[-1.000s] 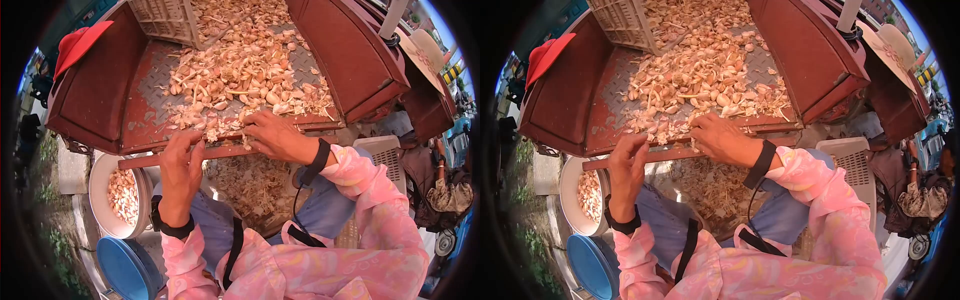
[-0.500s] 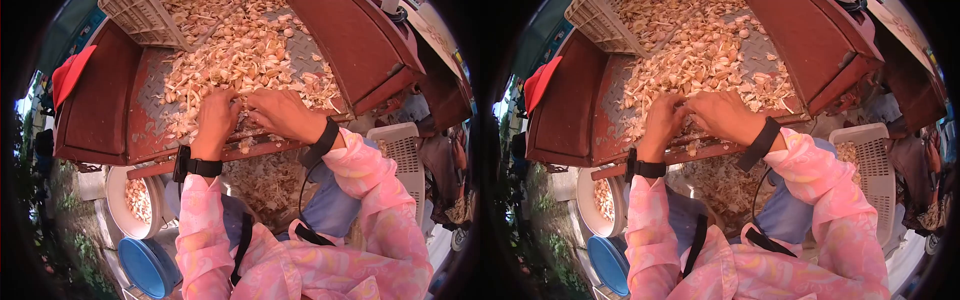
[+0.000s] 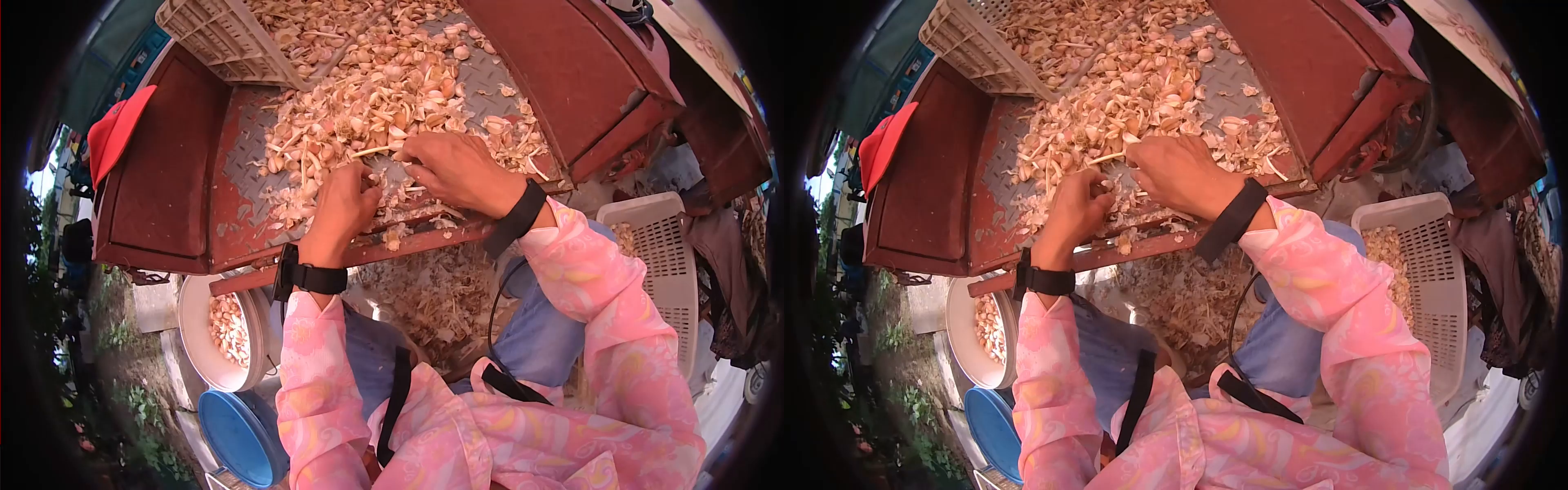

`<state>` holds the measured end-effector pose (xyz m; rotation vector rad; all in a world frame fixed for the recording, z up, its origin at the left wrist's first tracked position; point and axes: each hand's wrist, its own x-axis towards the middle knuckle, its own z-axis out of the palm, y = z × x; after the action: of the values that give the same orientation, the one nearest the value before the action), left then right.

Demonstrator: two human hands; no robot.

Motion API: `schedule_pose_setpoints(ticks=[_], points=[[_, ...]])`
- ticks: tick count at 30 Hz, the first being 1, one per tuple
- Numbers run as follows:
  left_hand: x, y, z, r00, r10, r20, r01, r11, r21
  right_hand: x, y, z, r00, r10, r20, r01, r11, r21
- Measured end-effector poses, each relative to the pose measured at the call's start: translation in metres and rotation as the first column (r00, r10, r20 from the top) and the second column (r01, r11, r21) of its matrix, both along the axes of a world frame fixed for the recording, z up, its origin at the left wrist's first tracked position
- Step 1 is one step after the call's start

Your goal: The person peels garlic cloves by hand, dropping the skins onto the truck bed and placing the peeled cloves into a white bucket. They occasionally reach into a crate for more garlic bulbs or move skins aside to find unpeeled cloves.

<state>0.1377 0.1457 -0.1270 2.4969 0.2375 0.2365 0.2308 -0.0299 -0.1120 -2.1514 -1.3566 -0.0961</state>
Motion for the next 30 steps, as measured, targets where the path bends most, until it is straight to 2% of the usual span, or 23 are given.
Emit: schedule_pose_setpoints(ticks=[2, 4, 5, 7, 9, 11, 13, 14, 15, 17, 18, 19, 20, 21, 22, 23, 24, 25, 27, 28, 30], points=[[0.000, -0.003, 0.003, 1.000, -0.009, 0.019, 0.008, 1.000, 0.023, -0.001, 0.004, -0.004, 1.000, 0.024, 0.015, -0.024, 1.000, -0.004], [0.000, -0.009, 0.007, 0.995, -0.007, 0.098, -0.017, 0.970, 0.242, -0.003, 0.005, -0.006, 1.000, 0.017, 0.019, -0.017, 1.000, -0.014], [0.001, -0.010, 0.008, 0.995, -0.010, 0.101, -0.015, 0.970, 0.244, -0.004, 0.006, -0.006, 1.000, 0.011, 0.020, -0.010, 1.000, -0.027], [0.002, -0.010, 0.005, 0.993, -0.030, 0.118, 0.010, 0.986, 0.167, -0.005, 0.008, -0.009, 1.000, 0.002, -0.009, -0.002, 0.998, -0.061], [0.000, -0.011, 0.001, 0.991, -0.017, 0.136, 0.003, 0.995, 0.102, -0.006, 0.012, -0.015, 0.996, 0.050, -0.072, -0.049, 0.999, 0.019], [-0.004, -0.014, 0.002, 0.988, 0.002, 0.156, -0.008, 0.999, 0.036, -0.011, 0.014, -0.012, 0.993, 0.058, -0.100, -0.059, 0.998, -0.013], [-0.016, -0.021, 0.006, 0.942, 0.129, 0.311, -0.078, 0.982, -0.170, -0.013, 0.015, -0.006, 0.991, 0.062, -0.122, -0.068, 0.997, -0.041], [-0.024, -0.026, 0.010, 0.911, 0.166, 0.377, -0.082, 0.970, -0.229, -0.014, 0.014, -0.003, 0.981, 0.059, -0.183, -0.060, 0.998, 0.000], [-0.036, -0.033, 0.017, 0.885, 0.160, 0.437, -0.050, 0.966, -0.254, -0.014, 0.015, -0.002, 0.968, 0.062, -0.245, -0.054, 0.998, 0.040], [-0.069, -0.054, 0.045, 0.824, 0.102, 0.557, 0.063, 0.961, -0.268, -0.009, 0.020, -0.005, 0.975, 0.063, -0.211, -0.053, 0.997, 0.054], [-0.089, -0.070, 0.068, 0.782, 0.032, 0.623, 0.125, 0.971, -0.206, -0.009, 0.022, -0.006, 0.982, 0.080, -0.169, -0.068, 0.995, 0.075], [-0.108, -0.089, 0.089, 0.756, 0.040, 0.654, 0.182, 0.946, -0.268, -0.010, 0.025, -0.007, 0.987, 0.096, -0.129, -0.084, 0.992, 0.094], [-0.126, -0.091, 0.104, 0.732, -0.131, 0.668, 0.368, 0.902, -0.227, -0.013, 0.029, -0.002, 0.981, 0.116, -0.157, -0.113, 0.993, 0.029], [-0.148, -0.102, 0.123, 0.790, -0.105, 0.604, 0.408, 0.826, -0.390, -0.016, 0.035, -0.004, 0.977, 0.129, -0.167, -0.126, 0.992, 0.030], [-0.161, -0.111, 0.135, 0.839, -0.091, 0.537, 0.425, 0.725, -0.542, -0.018, 0.044, -0.004, 0.978, 0.179, -0.104, -0.179, 0.984, 0.009], [-0.156, -0.111, 0.131, 0.638, -0.195, 0.745, 0.593, 0.741, -0.314, -0.020, 0.052, -0.005, 0.973, 0.229, -0.040, -0.230, 0.973, -0.014], [-0.151, -0.112, 0.128, 0.383, -0.308, 0.871, 0.688, 0.724, -0.046, -0.023, 0.059, -0.006, 0.971, 0.240, -0.008, -0.240, 0.970, -0.025], [-0.152, -0.116, 0.126, 0.393, -0.307, 0.867, 0.681, 0.731, -0.050, -0.024, 0.066, -0.011, 0.968, 0.249, -0.015, -0.249, 0.968, -0.020], [-0.153, -0.123, 0.122, 0.358, -0.110, 0.927, 0.616, 0.774, -0.146, -0.026, 0.078, -0.021, 0.973, 0.229, 0.031, -0.227, 0.972, -0.058], [-0.155, -0.128, 0.120, 0.362, -0.112, 0.926, 0.608, 0.781, -0.143, -0.029, 0.078, -0.019, 0.973, 0.227, 0.031, -0.224, 0.972, -0.078], [-0.163, -0.138, 0.115, 0.330, 0.089, 0.940, 0.548, 0.792, -0.268, -0.035, 0.082, -0.011, 0.968, 0.242, 0.070, -0.238, 0.970, -0.057]])
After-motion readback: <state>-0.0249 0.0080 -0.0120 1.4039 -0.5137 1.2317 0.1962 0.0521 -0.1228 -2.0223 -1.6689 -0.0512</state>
